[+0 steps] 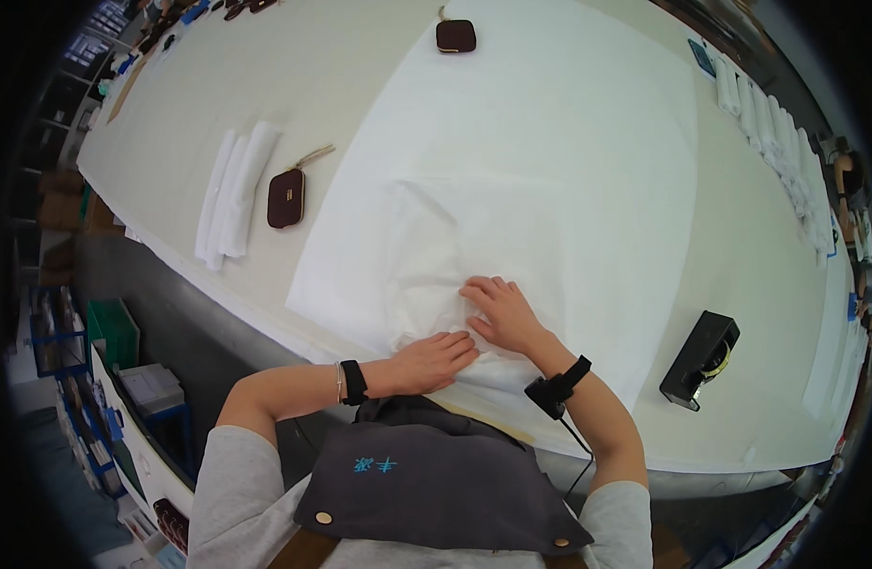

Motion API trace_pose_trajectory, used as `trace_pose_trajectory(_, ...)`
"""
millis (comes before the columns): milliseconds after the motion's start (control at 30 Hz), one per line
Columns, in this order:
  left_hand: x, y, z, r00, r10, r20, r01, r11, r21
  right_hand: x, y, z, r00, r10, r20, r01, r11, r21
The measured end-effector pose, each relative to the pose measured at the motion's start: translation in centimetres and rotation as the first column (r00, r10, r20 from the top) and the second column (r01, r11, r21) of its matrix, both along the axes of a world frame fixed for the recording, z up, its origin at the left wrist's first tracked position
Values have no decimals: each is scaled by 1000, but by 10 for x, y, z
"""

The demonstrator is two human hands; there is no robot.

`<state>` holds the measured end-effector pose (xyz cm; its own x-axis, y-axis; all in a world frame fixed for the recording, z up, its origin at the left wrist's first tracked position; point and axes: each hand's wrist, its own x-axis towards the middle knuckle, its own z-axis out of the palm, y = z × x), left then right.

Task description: The person wraps a small dark pouch in white tissue paper on a large table. They fold the paper around the pouch, smooth the edges, and roll the package into a tight cylinder. The person then secures the rolled package with a strip of tape.

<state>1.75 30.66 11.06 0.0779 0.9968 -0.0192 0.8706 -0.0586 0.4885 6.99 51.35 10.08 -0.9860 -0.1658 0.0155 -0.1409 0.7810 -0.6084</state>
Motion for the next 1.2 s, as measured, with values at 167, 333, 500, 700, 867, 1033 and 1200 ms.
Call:
trace_pose_trajectory(167,2,2,-8,1000,0,18,0,1000,-29,-78,11,23,982,175,-76,-154,963,222)
trace_pose_trajectory(333,5,0,-12,999,34,32,-35,999,7,-162,21,42,862,342,375,-506,511,695)
trace_pose_trajectory(500,7,0,-14,996,51,73,-52,998,17,-225,74,48,919,109,380,-395,257,882)
trace_pose_trajectory(700,6,2,-11,998,40,42,-41,999,7,-222,88,82,984,-64,-166,131,890,437)
trace_pose_trajectory(867,3,4,-5,978,131,163,-107,983,-149,-83,37,95,990,-118,-73,108,986,-131)
trace_pose_trajectory(1033,-8,9,-11,968,143,205,-101,975,-200,76,-5,70,981,11,191,-52,976,213)
trace_pose_trajectory(1200,-16,14,-10,979,86,183,-48,979,-199,109,-3,32,989,-55,134,-1,923,386)
